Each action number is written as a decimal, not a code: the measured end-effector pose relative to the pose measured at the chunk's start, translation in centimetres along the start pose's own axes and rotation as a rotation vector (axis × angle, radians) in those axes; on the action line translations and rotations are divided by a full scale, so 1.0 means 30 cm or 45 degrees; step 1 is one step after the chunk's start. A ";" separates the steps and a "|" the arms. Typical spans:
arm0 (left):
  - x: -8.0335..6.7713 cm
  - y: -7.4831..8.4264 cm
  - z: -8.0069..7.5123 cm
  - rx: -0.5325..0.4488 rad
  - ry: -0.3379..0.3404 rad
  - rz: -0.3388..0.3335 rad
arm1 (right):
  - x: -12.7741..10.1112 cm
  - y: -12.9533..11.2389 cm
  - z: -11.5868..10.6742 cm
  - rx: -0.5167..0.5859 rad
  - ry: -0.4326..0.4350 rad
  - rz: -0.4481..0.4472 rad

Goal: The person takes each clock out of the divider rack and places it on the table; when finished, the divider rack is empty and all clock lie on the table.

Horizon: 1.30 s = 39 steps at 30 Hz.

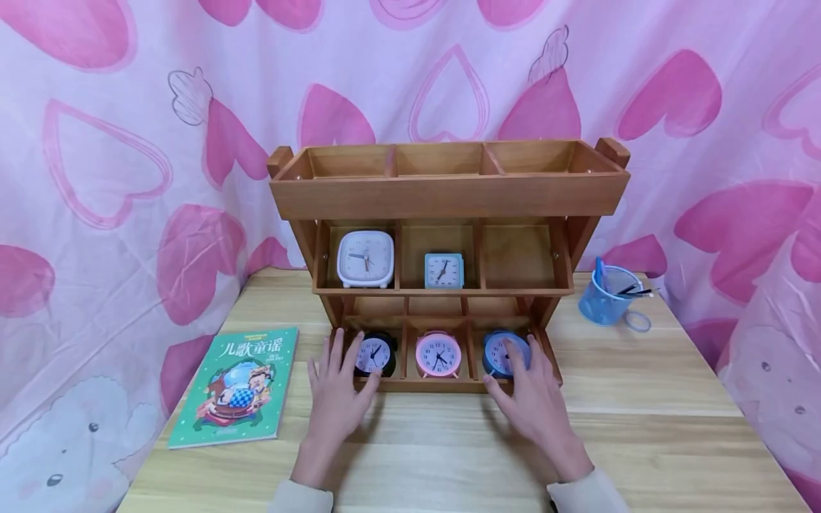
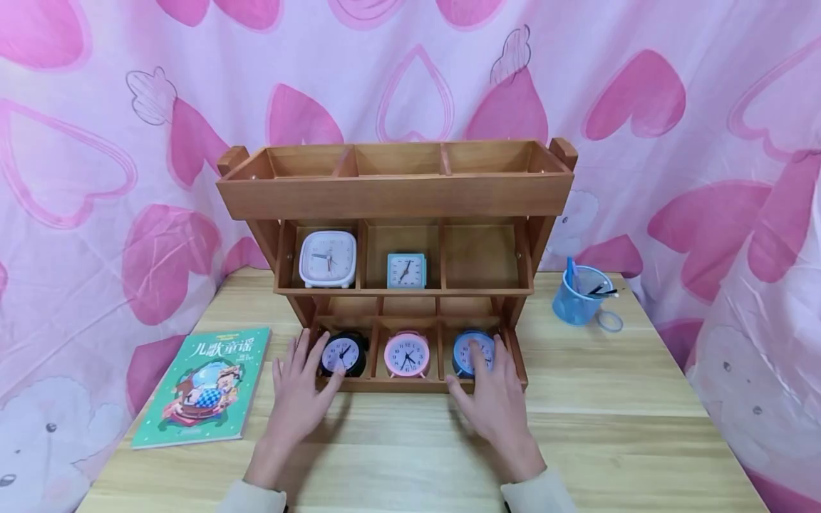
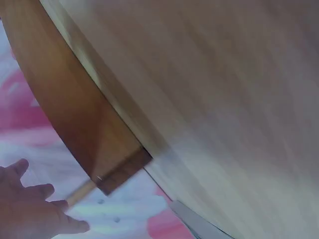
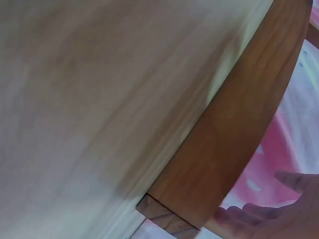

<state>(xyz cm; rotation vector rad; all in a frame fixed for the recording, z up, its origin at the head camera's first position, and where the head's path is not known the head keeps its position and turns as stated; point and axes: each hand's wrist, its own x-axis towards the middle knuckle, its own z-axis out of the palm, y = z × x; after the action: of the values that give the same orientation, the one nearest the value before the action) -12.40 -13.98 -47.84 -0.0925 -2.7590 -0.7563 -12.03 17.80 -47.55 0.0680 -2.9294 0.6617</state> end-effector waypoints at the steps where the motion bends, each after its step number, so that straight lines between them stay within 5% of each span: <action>1: 0.005 -0.013 -0.003 -0.017 -0.001 -0.013 | 0.005 0.005 0.002 0.007 -0.010 0.007; 13: 0.079 -0.158 -0.025 -0.246 -0.260 -0.205 | 0.075 0.034 0.015 0.031 -0.125 0.030; 20: 0.094 -0.190 -0.047 -0.344 -0.444 -0.291 | 0.117 0.024 0.031 0.063 -0.170 0.096; 31: 0.102 -0.189 -0.046 -0.376 -0.445 -0.301 | 0.141 0.023 0.032 0.058 0.005 0.010; 39: 0.096 -0.189 -0.050 -0.389 -0.443 -0.332 | 0.080 -0.005 -0.103 0.152 0.075 0.024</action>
<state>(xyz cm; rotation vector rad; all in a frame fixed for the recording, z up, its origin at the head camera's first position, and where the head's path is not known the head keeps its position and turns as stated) -15.56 -19.66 -48.58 0.0854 -2.9889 -1.3443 -14.01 18.95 -44.39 0.0321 -2.8353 0.8264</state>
